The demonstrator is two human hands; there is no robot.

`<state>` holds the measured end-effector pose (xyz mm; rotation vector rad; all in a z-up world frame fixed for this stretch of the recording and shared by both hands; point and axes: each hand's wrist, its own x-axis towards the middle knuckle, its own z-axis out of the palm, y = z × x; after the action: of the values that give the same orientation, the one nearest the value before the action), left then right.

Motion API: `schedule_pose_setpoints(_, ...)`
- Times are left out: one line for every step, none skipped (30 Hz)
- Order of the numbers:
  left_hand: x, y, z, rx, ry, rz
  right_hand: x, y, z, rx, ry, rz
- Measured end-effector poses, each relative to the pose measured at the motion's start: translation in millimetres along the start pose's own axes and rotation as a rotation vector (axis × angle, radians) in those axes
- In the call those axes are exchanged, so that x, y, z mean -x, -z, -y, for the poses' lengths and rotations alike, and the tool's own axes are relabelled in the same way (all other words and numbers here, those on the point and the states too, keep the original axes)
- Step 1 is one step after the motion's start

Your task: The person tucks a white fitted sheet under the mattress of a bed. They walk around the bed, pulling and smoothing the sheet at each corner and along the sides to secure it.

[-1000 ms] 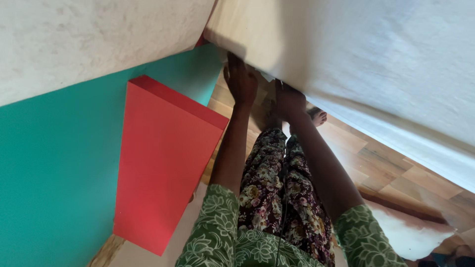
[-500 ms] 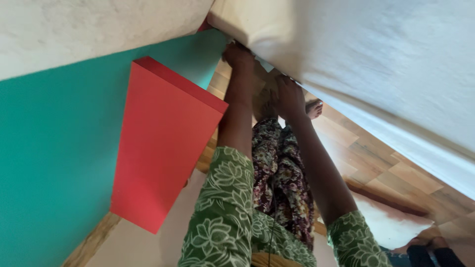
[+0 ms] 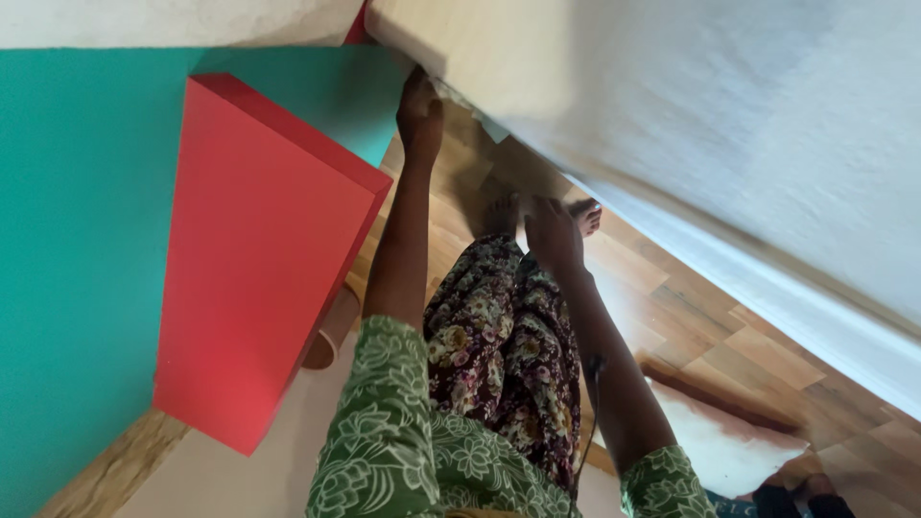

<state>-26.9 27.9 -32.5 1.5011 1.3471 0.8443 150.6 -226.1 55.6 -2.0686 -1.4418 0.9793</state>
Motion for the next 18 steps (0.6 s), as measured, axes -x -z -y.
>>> schedule_pose_setpoints(12, 7, 3, -0.033, 0.027, -0.017, 5, -4, 0, 0.009, 0.049, -0.011)
schedule_pose_setpoints(24, 13, 4, -0.066, 0.054, -0.034, 11, -5, 2, -0.02, -0.016, 0.025)
schedule_pose_setpoints(25, 15, 4, -0.093, 0.072, -0.051, 10, -1, 2, -0.044, -0.077, 0.052)
schedule_pose_setpoints(23, 17, 2, -0.199, -0.012, -0.049, 9, 1, 3, -0.068, -0.139, 0.079)
schedule_pose_setpoints(21, 20, -1, -0.305, -0.093, -0.04, 9, 2, 6, -0.033, -0.131, 0.077)
schedule_pose_setpoints(18, 22, -4, -0.409, -0.175, -0.029, 7, 2, 6, 0.001, -0.124, 0.076)
schedule_pose_setpoints(10, 20, -10, -0.496, -0.102, 0.035, 5, 2, 5, 0.037, -0.114, 0.073)
schedule_pose_setpoints(0, 15, -17, -0.609, -0.046, 0.093, 3, 3, 4, 0.03, -0.125, 0.081)
schedule_pose_setpoints(-8, 11, -24, -0.723, -0.001, 0.139, 2, 3, 1, 0.021, -0.133, 0.089)
schedule_pose_setpoints(-15, 8, -31, -0.835, 0.014, 0.166, 1, 4, -1, 0.012, -0.142, 0.097)
schedule_pose_setpoints(-17, 7, -36, -0.927, 0.027, 0.189, 1, 5, -3, -0.013, -0.164, 0.081)
schedule_pose_setpoints(-18, 9, -39, -1.014, 0.044, 0.21, 2, 8, -5, -0.037, -0.185, 0.065)
schedule_pose_setpoints(-21, 11, -41, -1.089, 0.053, 0.228, 0, 10, -6, -0.059, -0.205, 0.042)
schedule_pose_setpoints(-27, 12, -43, -1.154, 0.07, 0.249, 3, 9, -3, -0.016, -0.176, -0.005)
schedule_pose_setpoints(-38, 9, -42, -1.204, 0.072, 0.273, 5, 11, -2, 0.034, -0.15, -0.066)
schedule_pose_setpoints(-54, 5, -42, -1.252, 0.074, 0.3, 3, 12, -2, 0.084, -0.123, -0.127)
schedule_pose_setpoints(-64, 1, -42, -1.294, 0.073, 0.338, 4, 13, -3, 0.103, -0.119, -0.159)
schedule_pose_setpoints(-74, -5, -43, -1.323, 0.068, 0.372, 3, 13, -4, 0.122, -0.114, -0.191)
